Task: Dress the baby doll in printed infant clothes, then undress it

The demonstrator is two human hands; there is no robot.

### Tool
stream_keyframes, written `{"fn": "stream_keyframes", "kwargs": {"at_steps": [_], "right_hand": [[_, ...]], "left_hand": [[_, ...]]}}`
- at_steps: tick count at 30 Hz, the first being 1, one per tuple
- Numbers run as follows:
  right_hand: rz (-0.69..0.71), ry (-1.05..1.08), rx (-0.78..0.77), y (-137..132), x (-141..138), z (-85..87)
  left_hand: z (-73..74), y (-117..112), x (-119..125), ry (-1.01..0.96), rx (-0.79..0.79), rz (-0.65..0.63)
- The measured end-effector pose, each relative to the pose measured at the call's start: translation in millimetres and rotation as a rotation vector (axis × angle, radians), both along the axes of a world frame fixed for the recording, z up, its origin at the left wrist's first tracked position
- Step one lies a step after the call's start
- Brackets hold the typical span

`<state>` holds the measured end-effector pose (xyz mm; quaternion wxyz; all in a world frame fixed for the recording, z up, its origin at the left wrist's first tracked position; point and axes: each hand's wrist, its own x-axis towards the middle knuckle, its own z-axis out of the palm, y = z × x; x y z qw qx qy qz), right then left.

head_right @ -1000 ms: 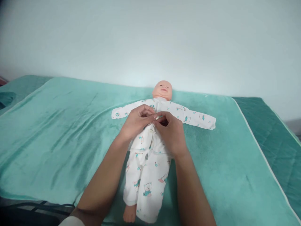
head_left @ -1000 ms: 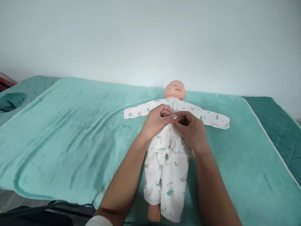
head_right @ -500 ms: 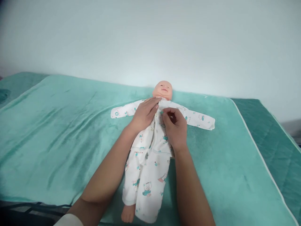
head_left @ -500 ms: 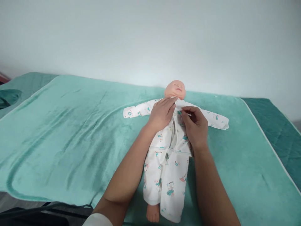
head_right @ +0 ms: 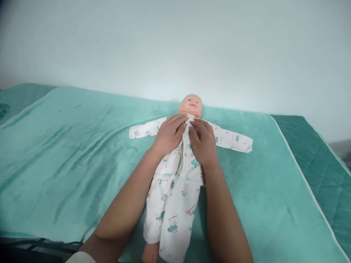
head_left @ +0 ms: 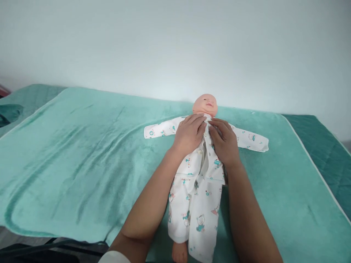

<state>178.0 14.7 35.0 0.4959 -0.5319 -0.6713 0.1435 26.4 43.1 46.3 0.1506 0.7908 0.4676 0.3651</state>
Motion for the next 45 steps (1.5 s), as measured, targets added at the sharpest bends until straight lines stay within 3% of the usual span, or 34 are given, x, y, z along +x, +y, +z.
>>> {"fn": "stream_keyframes", "kwargs": {"at_steps": [9, 16, 37, 45], "right_hand": [[0.010, -0.071, -0.126, 0, 2, -0.2], [0.051, 0.066, -0.291, 4, 9, -4.1], [0.001, 0.305, -0.154, 2, 2, -5.5], [-0.052, 0.312, -0.230, -8, 2, 6.8]], "left_hand": [[-4.8, 5, -2, -0.055, -0.012, -0.014], [-6.6, 8, -4, -0.081, -0.018, -0.041], [-6.2, 6, -4, -0.127, -0.052, -0.042], [-1.9, 4, -9, -0.126, -0.070, -0.063]]}}
